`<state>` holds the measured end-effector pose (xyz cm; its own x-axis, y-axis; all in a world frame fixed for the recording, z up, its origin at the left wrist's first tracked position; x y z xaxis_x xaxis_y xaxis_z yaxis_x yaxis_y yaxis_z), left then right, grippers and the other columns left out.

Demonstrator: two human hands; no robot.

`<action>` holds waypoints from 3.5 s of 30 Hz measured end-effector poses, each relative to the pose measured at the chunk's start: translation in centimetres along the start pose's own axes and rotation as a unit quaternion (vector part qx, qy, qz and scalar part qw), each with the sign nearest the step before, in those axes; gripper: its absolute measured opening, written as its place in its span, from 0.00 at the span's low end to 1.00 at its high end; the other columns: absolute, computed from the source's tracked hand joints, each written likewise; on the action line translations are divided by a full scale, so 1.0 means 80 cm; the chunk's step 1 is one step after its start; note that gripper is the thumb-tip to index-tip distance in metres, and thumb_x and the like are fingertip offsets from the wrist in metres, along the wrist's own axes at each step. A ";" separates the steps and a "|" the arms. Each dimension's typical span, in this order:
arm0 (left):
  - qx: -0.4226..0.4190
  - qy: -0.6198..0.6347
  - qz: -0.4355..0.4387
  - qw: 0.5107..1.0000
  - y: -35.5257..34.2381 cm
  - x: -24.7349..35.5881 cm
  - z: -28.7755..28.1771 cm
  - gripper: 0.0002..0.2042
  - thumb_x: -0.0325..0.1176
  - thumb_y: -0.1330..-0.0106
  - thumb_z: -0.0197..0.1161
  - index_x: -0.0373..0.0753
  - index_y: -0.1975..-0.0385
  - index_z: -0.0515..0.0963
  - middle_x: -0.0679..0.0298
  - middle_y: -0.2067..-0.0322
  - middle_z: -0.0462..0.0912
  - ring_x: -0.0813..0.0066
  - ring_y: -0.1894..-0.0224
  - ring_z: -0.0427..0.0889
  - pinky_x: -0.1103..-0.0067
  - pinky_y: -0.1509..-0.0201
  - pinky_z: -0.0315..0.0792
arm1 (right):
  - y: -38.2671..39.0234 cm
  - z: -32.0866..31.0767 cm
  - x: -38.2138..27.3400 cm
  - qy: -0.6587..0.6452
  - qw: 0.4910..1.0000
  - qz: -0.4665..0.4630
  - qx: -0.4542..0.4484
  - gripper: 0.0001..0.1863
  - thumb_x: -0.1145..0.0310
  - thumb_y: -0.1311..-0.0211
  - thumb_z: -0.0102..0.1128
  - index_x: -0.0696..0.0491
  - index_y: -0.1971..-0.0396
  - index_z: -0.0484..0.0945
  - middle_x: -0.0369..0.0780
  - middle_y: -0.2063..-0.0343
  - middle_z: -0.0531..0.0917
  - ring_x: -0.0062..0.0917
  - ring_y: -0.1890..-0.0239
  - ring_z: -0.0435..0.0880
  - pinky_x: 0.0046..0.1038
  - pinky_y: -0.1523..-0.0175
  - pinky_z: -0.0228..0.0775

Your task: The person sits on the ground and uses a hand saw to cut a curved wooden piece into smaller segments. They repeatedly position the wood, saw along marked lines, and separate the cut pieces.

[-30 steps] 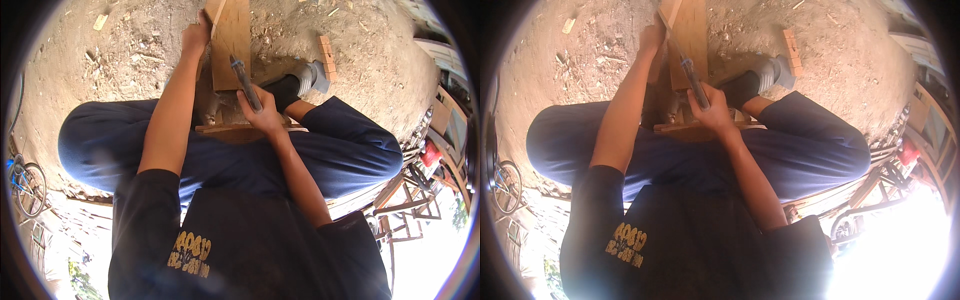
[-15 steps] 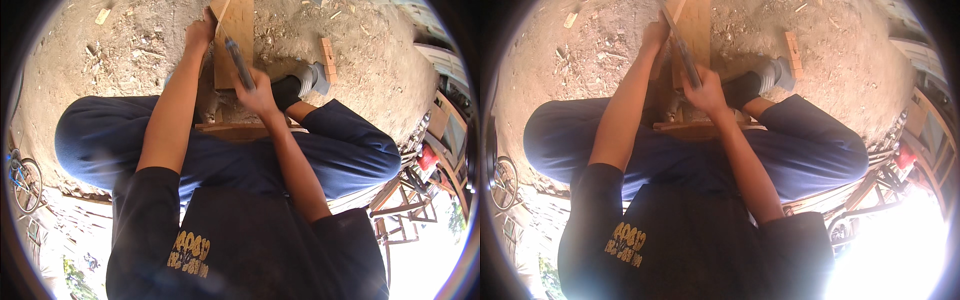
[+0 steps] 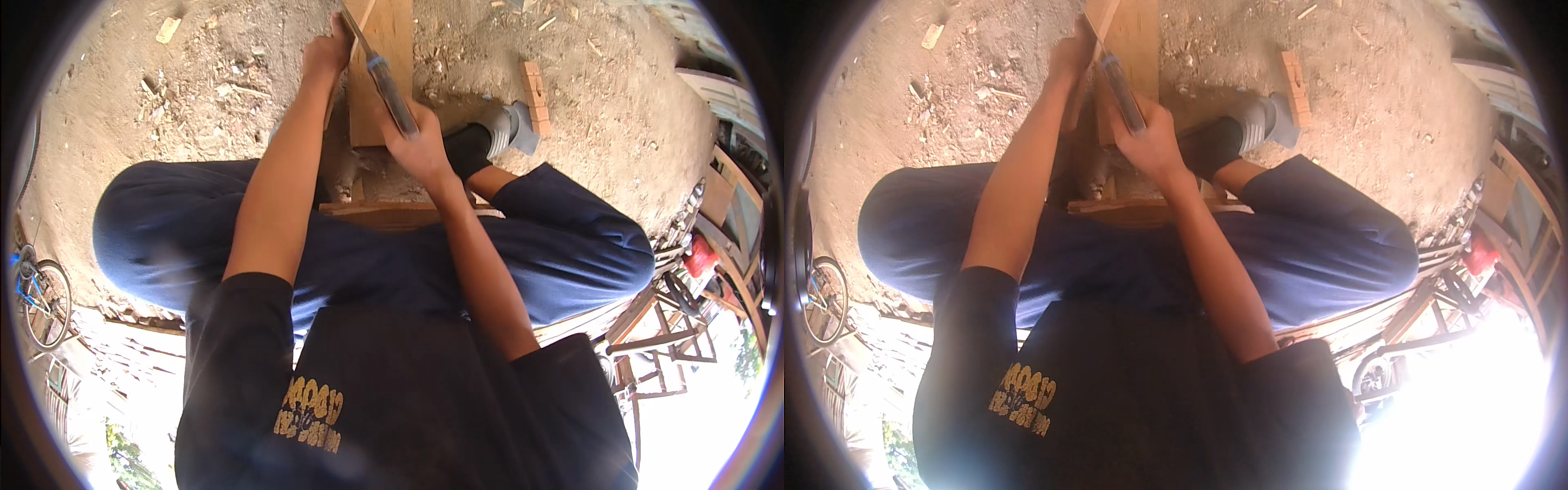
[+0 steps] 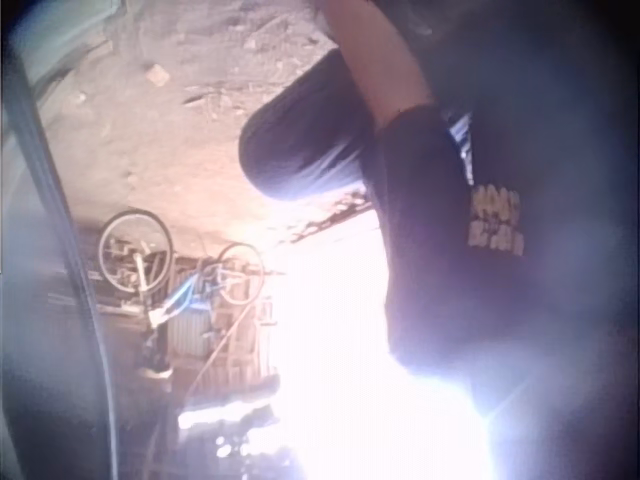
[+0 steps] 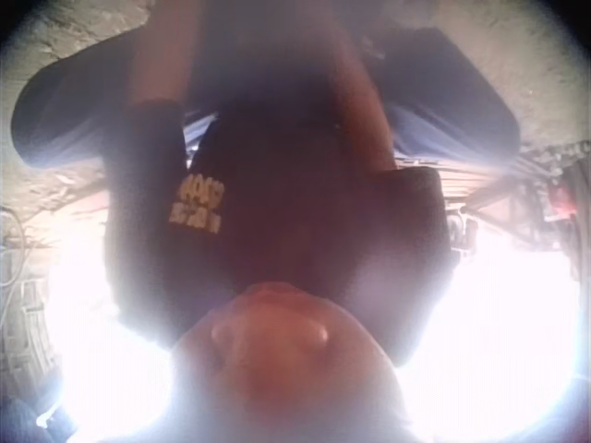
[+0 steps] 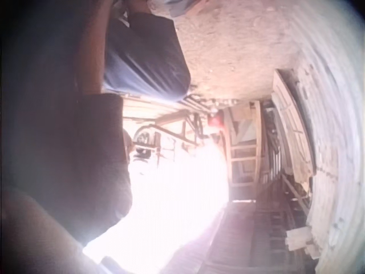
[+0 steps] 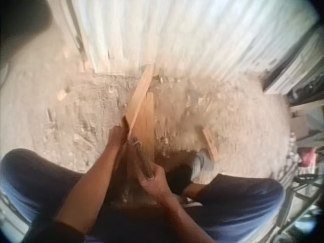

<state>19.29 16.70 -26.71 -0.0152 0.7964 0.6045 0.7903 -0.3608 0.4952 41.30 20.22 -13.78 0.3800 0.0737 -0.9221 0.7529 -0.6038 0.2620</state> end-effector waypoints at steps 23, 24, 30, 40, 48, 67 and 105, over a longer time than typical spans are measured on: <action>-0.003 -0.021 0.014 1.000 -0.003 -0.001 0.001 0.47 0.65 0.26 0.25 0.19 0.52 0.79 0.26 0.52 0.78 0.32 0.42 0.76 0.56 0.34 0.68 | -0.002 0.008 -0.023 0.011 0.999 0.041 -0.005 0.10 0.67 0.35 0.63 0.59 0.70 0.79 0.48 0.82 0.77 0.27 0.81 0.77 0.33 0.69 0.72; -0.007 -0.019 0.010 1.000 -0.003 -0.001 0.000 0.47 0.65 0.26 0.25 0.19 0.52 0.79 0.26 0.52 0.78 0.32 0.42 0.76 0.56 0.34 0.68 | -0.003 0.008 -0.032 0.006 0.999 0.047 0.000 0.10 0.67 0.35 0.63 0.59 0.71 0.79 0.48 0.82 0.77 0.27 0.81 0.78 0.33 0.69 0.72; 0.004 -0.014 -0.001 1.000 0.000 -0.013 0.006 0.48 0.66 0.26 0.25 0.19 0.52 0.79 0.27 0.52 0.79 0.31 0.42 0.76 0.56 0.34 0.68 | 0.058 -0.010 0.026 0.038 0.999 0.033 -0.017 0.11 0.65 0.35 0.62 0.60 0.70 0.79 0.49 0.81 0.77 0.31 0.77 0.83 0.33 0.68 0.72; -0.005 -0.008 0.003 1.000 0.009 0.001 -0.003 0.49 0.67 0.27 0.25 0.18 0.50 0.78 0.26 0.51 0.78 0.31 0.41 0.75 0.57 0.33 0.67 | 0.073 -0.018 0.013 0.029 0.997 0.061 -0.021 0.13 0.66 0.36 0.63 0.60 0.75 0.75 0.48 0.83 0.74 0.27 0.80 0.72 0.34 0.68 0.71; -0.002 -0.021 0.002 1.000 -0.003 0.002 0.004 0.49 0.68 0.27 0.25 0.19 0.50 0.78 0.27 0.49 0.78 0.32 0.40 0.75 0.56 0.33 0.66 | -0.023 0.005 -0.009 0.011 1.000 0.021 -0.001 0.11 0.66 0.33 0.63 0.59 0.66 0.81 0.32 0.82 0.74 0.12 0.76 0.69 0.24 0.71 0.64; 0.050 -0.019 0.171 0.984 0.021 -0.023 -0.011 0.37 0.58 0.46 0.70 0.33 0.44 0.75 0.43 0.55 0.85 0.44 0.51 0.85 0.59 0.48 0.78 | 0.020 -0.072 -0.066 0.022 0.998 0.022 0.051 0.14 0.64 0.35 0.64 0.60 0.74 0.77 0.34 0.82 0.74 0.14 0.76 0.69 0.26 0.70 0.65; -0.071 -0.288 0.179 0.938 0.032 -0.046 -0.128 0.26 0.50 0.46 0.73 0.40 0.52 0.79 0.51 0.56 0.86 0.50 0.51 0.84 0.61 0.46 0.77 | 0.096 -0.185 -0.150 0.020 0.991 0.125 0.038 0.11 0.66 0.33 0.60 0.55 0.75 0.77 0.29 0.84 0.71 0.12 0.82 0.66 0.22 0.76 0.55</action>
<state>15.13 7.85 -21.30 0.6017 0.7267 0.3313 0.5912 -0.6842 0.4270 50.46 26.47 3.54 0.5718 -0.0554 -0.8185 0.5899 -0.6657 0.4571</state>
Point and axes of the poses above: each hand's wrist, its own y-axis away from the middle knuckle, its own z-axis out of the palm, x = y × z, the point moved 3 cm from there along -y, towards the middle knuckle
